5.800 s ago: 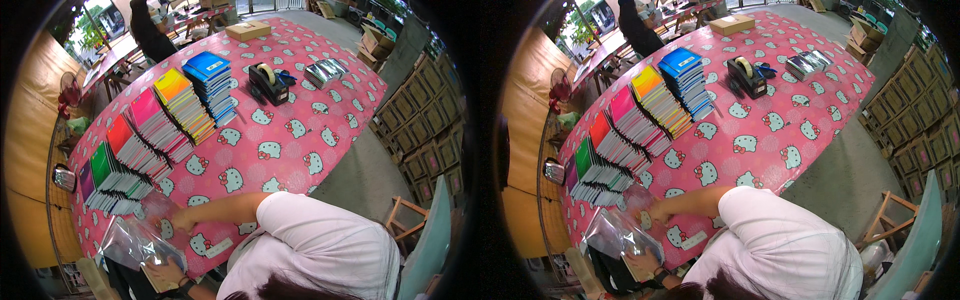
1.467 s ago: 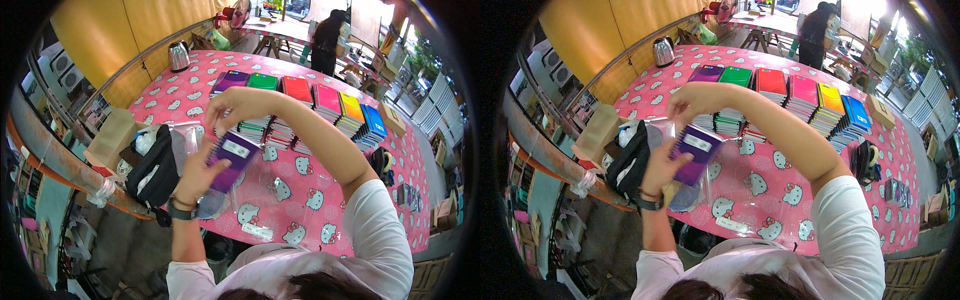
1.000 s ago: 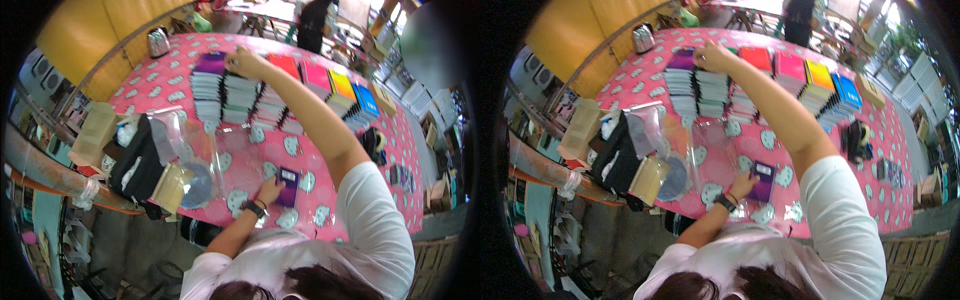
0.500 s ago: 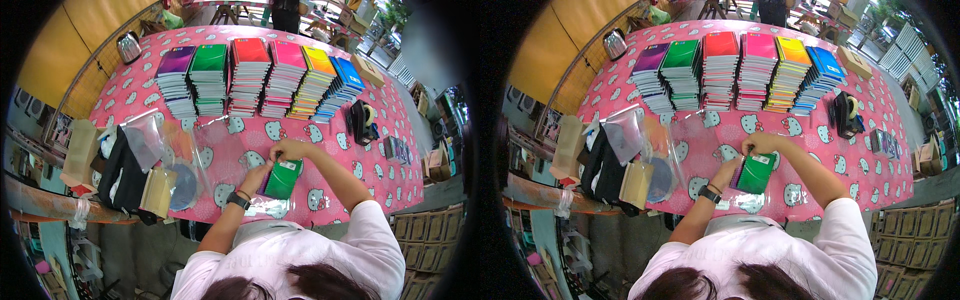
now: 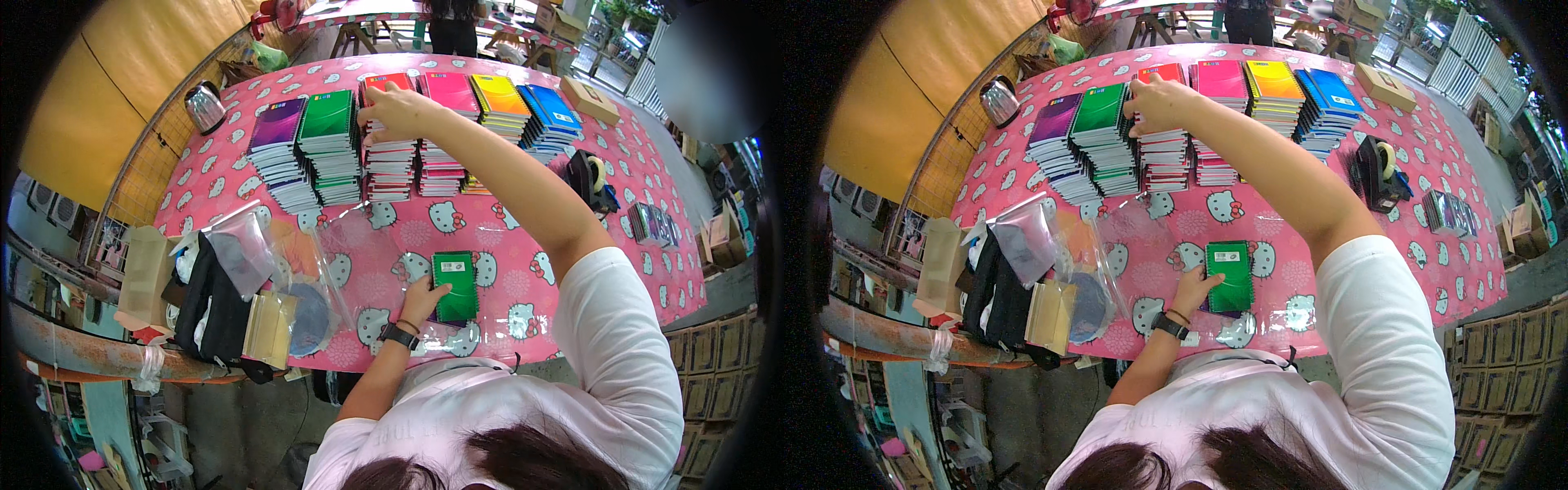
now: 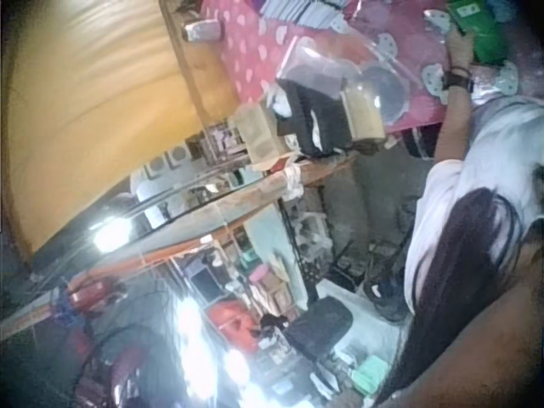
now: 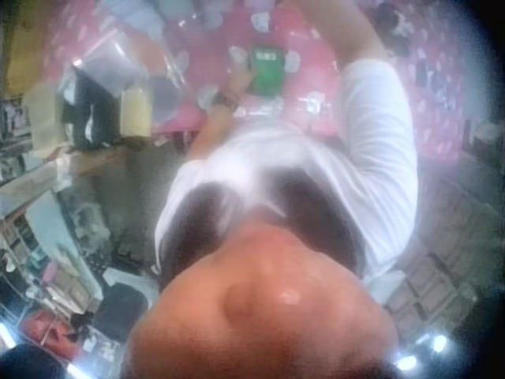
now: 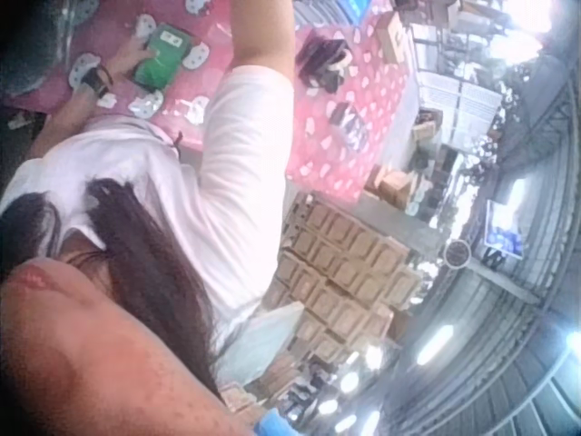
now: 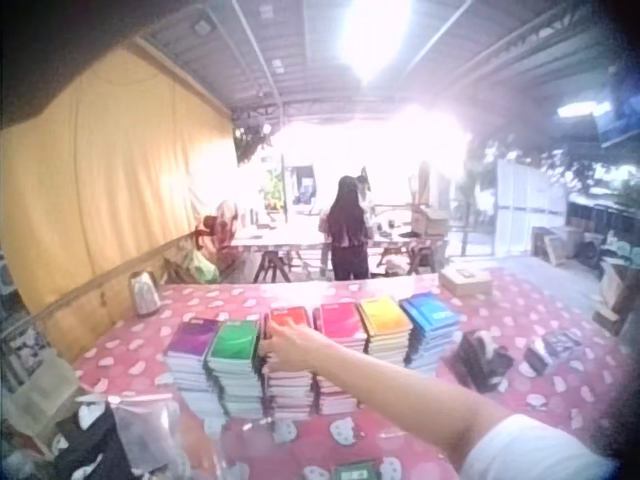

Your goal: The person places a stack of notebooks into a plastic sleeve, folds the sleeve, and secures it with tape. They repeat this with blue, red, and green notebooks, using a tape dispenser on the table to seal each package.

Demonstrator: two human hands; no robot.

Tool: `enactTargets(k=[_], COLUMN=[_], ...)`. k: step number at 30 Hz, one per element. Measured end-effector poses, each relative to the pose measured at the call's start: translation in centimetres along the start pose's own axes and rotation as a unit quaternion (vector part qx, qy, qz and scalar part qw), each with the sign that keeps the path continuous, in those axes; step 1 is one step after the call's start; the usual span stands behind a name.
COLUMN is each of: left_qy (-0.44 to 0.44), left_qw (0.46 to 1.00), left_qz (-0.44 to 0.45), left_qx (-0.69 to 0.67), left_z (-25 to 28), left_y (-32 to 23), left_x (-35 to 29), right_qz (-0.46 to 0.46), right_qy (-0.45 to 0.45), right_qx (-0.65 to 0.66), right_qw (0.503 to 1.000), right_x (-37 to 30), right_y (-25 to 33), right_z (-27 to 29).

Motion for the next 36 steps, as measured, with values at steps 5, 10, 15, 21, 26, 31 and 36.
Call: enactTargets(k=[5,10,15,21,26,31,36], left_qy=[0.033,0.002,0.016,0.079,0.075,0.066,0.086], left_qw=[0.999,0.999,0.977,0.996,0.993,0.992,0.987], left_qz=[0.006,0.016,0.088,-0.004,0.046,0.012,0.040], left_qx=[-0.001,0.032,-0.193,-0.026,-0.084,-0.106,-0.127], left_z=[-0.7,0.8,-0.2,-0.1,0.4,0.1,-0.1], left_y=[-0.8,0.5,0.9,-1.5,-3.4,-1.9,-2.6], left_x=[0.4,0.0,0.9,-0.1,-0.8,-0.2,-0.4], right_qz=[-0.008,-0.086,0.012,-0.062,-0.086,-0.152,-0.119], right_qy=[-0.147,-0.234,0.199,0.216,-0.160,-0.021,-0.048], right_qx=[0.004,0.345,0.491,0.386,0.052,-0.017,0.003], right_qw=[0.989,0.905,0.848,0.895,0.982,0.988,0.992], right_x=[0.5,-6.3,-19.1,-19.9,-9.7,-6.4,-6.4], right_y=[-1.8,0.1,-0.1,2.4,-2.1,-5.4,-7.1], right_z=[-0.7,4.8,-3.4,-11.5,-2.1,0.1,-0.7])
Point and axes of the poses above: each hand's wrist, its own x-axis towards the middle knuckle, its own z-axis out of the back of the hand, y = z × x, the point moved 1 cm from there along x, towards the middle knuckle, and after that the axes turned 4 degrees about -z, right-handed, at the moved point
